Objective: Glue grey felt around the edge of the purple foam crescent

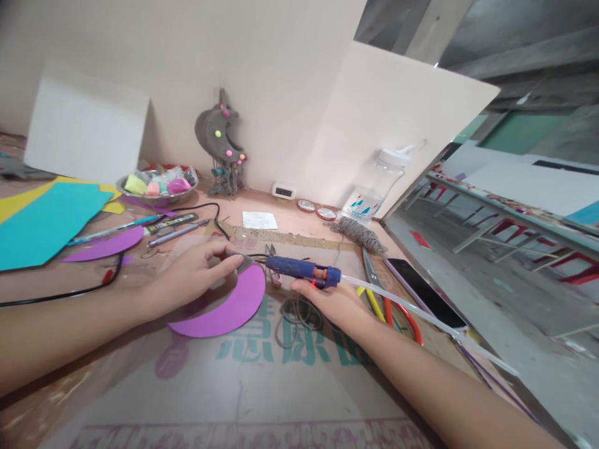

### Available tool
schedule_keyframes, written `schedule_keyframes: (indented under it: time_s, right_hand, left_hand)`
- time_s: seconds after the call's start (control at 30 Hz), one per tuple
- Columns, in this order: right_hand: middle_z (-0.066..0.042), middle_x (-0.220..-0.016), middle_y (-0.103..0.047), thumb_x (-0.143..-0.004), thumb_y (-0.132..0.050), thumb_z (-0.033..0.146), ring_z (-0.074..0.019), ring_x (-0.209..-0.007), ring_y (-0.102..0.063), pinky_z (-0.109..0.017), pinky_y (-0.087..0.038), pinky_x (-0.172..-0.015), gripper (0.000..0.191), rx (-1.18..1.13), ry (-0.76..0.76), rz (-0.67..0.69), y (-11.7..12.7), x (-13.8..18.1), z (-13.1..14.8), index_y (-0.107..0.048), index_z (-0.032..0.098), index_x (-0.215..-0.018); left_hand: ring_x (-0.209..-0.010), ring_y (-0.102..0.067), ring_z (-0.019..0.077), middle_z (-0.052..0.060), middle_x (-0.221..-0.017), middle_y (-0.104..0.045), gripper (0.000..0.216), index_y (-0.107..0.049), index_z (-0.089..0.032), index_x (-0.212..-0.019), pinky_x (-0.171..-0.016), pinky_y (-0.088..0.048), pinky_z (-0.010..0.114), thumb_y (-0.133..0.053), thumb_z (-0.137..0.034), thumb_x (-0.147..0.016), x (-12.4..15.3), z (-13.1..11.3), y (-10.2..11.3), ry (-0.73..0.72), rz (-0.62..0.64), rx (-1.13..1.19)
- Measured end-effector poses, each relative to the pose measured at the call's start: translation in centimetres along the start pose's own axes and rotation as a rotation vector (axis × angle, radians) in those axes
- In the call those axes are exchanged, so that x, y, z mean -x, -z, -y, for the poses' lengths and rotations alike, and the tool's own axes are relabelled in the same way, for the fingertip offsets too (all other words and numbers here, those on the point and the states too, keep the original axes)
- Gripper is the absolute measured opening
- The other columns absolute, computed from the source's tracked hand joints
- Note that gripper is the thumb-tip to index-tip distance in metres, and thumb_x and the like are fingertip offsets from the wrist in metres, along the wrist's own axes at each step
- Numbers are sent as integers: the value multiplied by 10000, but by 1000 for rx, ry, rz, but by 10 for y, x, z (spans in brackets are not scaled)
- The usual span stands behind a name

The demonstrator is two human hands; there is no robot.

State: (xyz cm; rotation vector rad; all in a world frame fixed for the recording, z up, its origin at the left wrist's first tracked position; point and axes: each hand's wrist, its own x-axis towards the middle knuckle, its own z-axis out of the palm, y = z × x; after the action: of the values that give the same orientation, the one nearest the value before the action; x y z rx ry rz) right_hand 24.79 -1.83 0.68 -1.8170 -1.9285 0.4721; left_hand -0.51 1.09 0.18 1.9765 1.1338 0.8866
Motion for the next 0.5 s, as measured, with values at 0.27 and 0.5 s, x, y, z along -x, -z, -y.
schedule_keyframes:
  time_s: [0.27, 0.5]
  right_hand:
    - [-18, -780, -700, -775, -501, 484, -218, -826, -634, -337, -473, -813, 321, -87, 14, 2, 2, -2, 1, -658, 219, -687]
    - [-56, -805, -670, -867, -449, 476, -185, -763, -606, -301, -473, -724, 364, -352, 178, -112, 23, -4, 13, -640, 179, -777]
  left_hand:
    - [-660, -544, 123, -23, -695, -592, 225, -540, -172, -718, -632, -393, 238, -474, -325, -870, 0, -1, 0, 21, -5, 30]
    - [-610, -536, 141, -13, -652, -586, 282, -537, -174, -706, -573, -385, 249, -450, -392, -861, -1, 4, -1, 34, 28, 79]
